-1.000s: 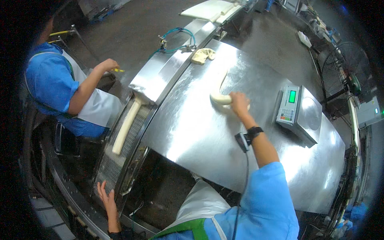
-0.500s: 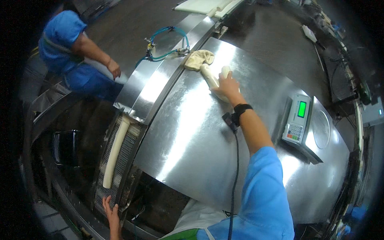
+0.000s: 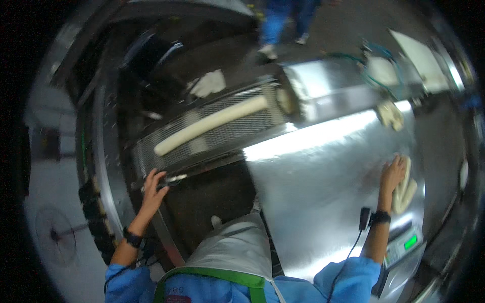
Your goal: The person places strips of dough onto a multi-tier automated industrial baking conveyor belt, periodically walking to a container to mix or check a liquid component by hand.
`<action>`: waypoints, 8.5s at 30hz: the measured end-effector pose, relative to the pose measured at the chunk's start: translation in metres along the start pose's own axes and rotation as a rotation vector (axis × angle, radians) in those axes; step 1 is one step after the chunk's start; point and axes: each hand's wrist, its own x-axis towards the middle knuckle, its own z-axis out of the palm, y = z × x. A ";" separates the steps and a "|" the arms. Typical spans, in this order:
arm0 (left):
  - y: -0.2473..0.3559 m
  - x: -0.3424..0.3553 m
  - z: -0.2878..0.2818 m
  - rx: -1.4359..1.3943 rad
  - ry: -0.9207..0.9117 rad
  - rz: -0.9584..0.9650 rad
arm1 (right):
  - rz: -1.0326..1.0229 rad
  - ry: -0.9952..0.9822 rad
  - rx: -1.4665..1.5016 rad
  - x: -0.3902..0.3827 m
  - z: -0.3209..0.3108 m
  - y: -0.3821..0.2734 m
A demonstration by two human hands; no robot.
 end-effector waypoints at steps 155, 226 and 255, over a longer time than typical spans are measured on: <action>-0.383 -0.070 -0.177 0.203 0.234 -0.589 | -1.293 -0.313 0.270 -0.052 -0.076 -0.496; -0.420 -0.018 -0.076 0.116 0.597 -0.888 | -0.874 -0.891 1.042 -0.042 -0.196 -0.606; -0.418 -0.024 -0.066 0.107 0.724 -0.649 | -1.541 -0.713 0.539 -0.164 -0.164 -0.854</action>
